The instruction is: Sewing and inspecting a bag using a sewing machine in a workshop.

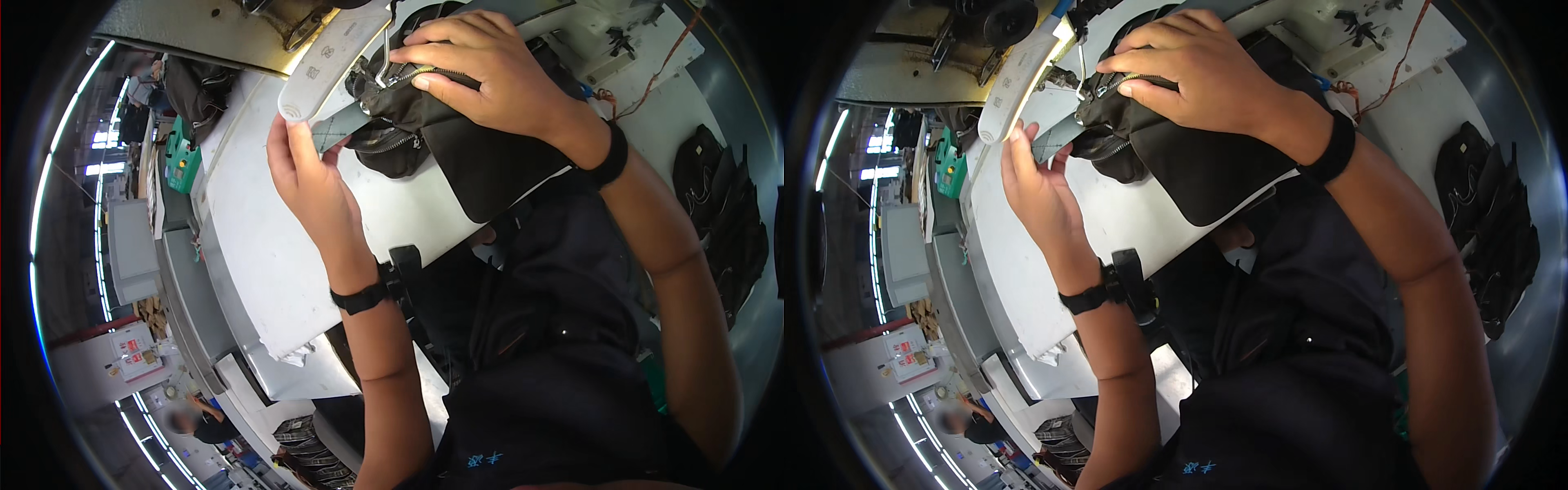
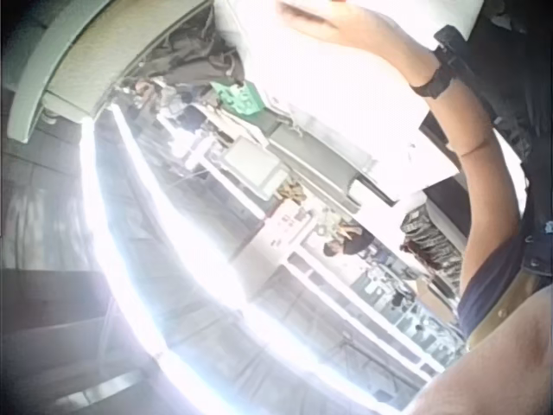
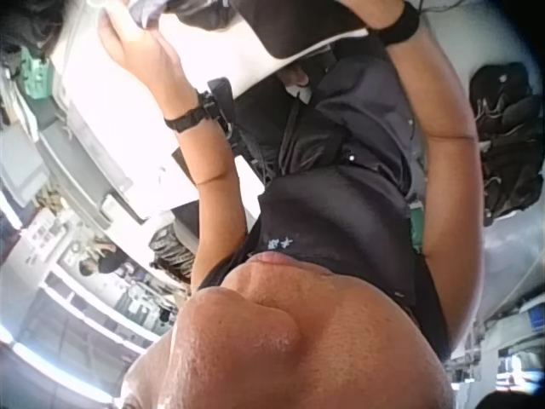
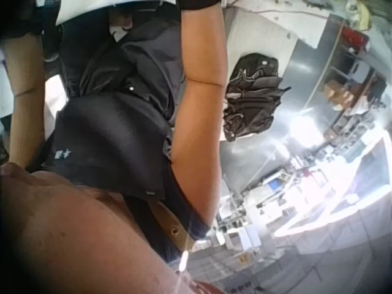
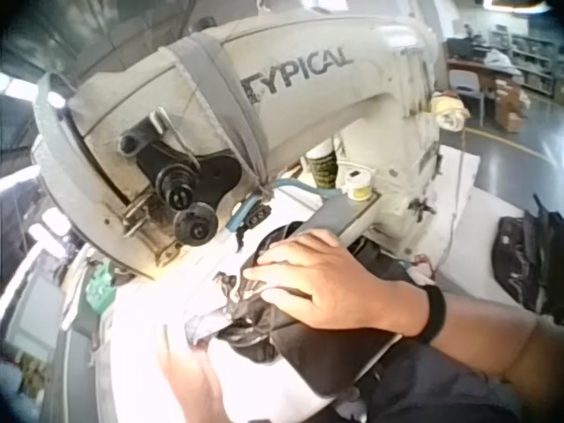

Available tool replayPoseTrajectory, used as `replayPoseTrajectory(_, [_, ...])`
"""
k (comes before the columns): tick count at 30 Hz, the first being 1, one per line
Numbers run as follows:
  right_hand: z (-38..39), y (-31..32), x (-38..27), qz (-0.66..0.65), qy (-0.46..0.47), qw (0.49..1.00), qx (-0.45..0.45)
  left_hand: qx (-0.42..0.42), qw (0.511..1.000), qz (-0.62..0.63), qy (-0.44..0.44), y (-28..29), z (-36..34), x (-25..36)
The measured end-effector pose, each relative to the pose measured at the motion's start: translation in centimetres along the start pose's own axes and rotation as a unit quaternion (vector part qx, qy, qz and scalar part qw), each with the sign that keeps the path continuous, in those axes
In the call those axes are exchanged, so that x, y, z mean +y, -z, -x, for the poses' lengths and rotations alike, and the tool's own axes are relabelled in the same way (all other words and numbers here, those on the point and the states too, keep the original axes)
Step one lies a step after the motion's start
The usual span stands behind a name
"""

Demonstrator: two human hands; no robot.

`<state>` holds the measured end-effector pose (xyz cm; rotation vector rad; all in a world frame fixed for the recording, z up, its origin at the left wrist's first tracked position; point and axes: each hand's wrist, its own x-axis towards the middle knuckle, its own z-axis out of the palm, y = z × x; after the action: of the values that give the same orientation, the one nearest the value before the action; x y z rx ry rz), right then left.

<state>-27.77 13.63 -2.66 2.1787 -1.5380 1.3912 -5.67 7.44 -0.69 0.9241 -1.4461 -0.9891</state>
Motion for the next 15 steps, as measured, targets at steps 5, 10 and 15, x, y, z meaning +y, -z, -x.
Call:
replayPoseTrajectory(5, [0.0,0.3,-0.1,0.034,0.012,0.999,0.004,-0.092,0.984,0.106,0.111,-2.3,2.6,-0.2])
replayPoseTrajectory(10, [0.2,-0.3,0.2,0.100,0.099,0.989,0.036,-0.079,0.987,0.092,0.103,-3.4,2.1,-0.5])
replayPoseTrajectory(15, [1.0,-1.0,1.1,0.121,0.129,0.983,0.043,-0.087,0.986,0.095,0.104,-3.5,1.6,-0.4])
